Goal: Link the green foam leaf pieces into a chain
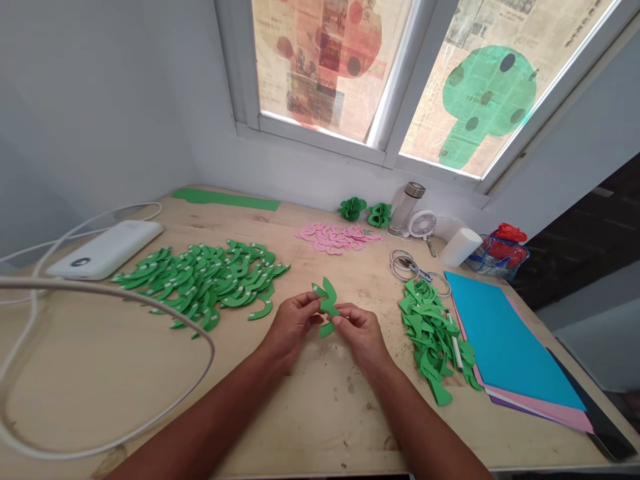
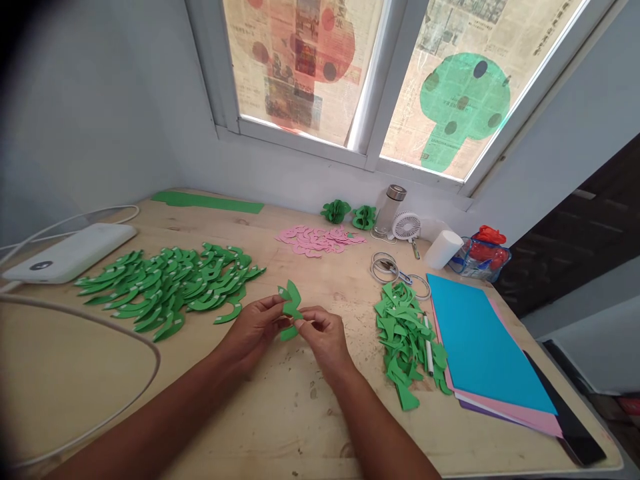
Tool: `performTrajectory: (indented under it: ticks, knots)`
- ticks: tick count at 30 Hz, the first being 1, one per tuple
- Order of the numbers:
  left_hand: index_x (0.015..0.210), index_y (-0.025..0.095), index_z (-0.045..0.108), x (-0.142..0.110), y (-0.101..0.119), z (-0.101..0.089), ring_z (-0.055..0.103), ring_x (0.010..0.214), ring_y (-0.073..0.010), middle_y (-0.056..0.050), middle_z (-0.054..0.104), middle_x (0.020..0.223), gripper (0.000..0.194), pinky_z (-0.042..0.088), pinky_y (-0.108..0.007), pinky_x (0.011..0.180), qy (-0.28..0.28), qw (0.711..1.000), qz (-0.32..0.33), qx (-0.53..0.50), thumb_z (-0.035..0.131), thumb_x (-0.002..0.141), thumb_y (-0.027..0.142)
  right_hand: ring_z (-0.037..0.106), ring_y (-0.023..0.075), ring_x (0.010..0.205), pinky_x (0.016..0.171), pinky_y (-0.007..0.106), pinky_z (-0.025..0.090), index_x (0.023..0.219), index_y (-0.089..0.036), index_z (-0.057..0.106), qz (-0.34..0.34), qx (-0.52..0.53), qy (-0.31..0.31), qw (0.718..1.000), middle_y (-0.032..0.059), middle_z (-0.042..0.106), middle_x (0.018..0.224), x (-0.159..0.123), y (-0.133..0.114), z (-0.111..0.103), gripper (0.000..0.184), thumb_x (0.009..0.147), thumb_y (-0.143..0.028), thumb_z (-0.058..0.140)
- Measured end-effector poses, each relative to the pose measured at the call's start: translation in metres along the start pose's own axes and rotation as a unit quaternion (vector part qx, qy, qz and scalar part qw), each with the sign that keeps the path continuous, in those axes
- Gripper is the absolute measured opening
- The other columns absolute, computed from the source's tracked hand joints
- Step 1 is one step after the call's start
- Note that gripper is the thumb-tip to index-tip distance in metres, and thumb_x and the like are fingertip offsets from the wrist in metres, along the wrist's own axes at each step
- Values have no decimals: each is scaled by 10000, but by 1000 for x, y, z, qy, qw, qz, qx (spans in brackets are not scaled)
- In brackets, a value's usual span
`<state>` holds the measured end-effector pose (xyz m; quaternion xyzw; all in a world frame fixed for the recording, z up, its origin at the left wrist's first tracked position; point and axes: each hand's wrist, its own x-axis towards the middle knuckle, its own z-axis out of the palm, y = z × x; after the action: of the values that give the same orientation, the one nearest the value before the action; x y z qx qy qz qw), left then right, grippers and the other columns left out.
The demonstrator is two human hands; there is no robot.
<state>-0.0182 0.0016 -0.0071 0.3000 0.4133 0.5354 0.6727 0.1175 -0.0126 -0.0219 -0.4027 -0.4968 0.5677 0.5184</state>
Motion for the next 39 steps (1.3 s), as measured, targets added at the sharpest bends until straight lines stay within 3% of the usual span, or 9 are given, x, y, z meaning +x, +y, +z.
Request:
performTrajectory:
  ticks: [9, 22, 27, 32, 39]
  knots:
    - [600, 136, 629, -2, 5, 0, 507, 539, -112, -14, 581, 579, 203, 422, -240, 576, -16, 999, 3, 44, 710, 599, 323, 571, 150, 653, 633, 258, 410, 728, -183, 725, 52, -1, -4, 999, 19, 673, 664, 0, 2, -2, 152, 674, -320, 690]
    - [624, 144, 645, -1, 4, -2, 540, 575, -124, -18, 616, 619, 163, 424, -249, 600, -46, 998, 20, 27, 673, 649, 303, 520, 124, 577, 564, 236, 376, 715, -175, 715, 63, -9, 16, 998, 5, 650, 632, 0, 1, -2, 160, 657, -323, 699]
    - [729, 137, 682, -1, 2, -4, 577, 637, -143, -53, 672, 696, 181, 441, -266, 634, -59, 998, 18, 15, 661, 691, 313, 501, 108, 556, 568, 233, 364, 679, -177, 704, 63, -2, 39, 997, -8, 645, 616, 0, 1, -1, 126, 649, -299, 705]
    - [792, 133, 692, -1, 0, -4, 607, 672, -168, -66, 687, 693, 213, 448, -287, 660, -39, 999, 0, 12, 698, 647, 289, 530, 127, 599, 622, 254, 390, 700, -182, 712, 53, 13, 60, 997, 2, 662, 634, 2, 3, -2, 134, 651, -306, 705]
    - [726, 127, 679, -1, 0, -3, 602, 652, -169, -75, 684, 683, 212, 451, -279, 623, -15, 999, -13, 47, 706, 630, 315, 549, 145, 622, 627, 264, 399, 719, -173, 715, 52, 2, 63, 997, 22, 681, 657, 3, 2, -2, 199, 636, -354, 715]
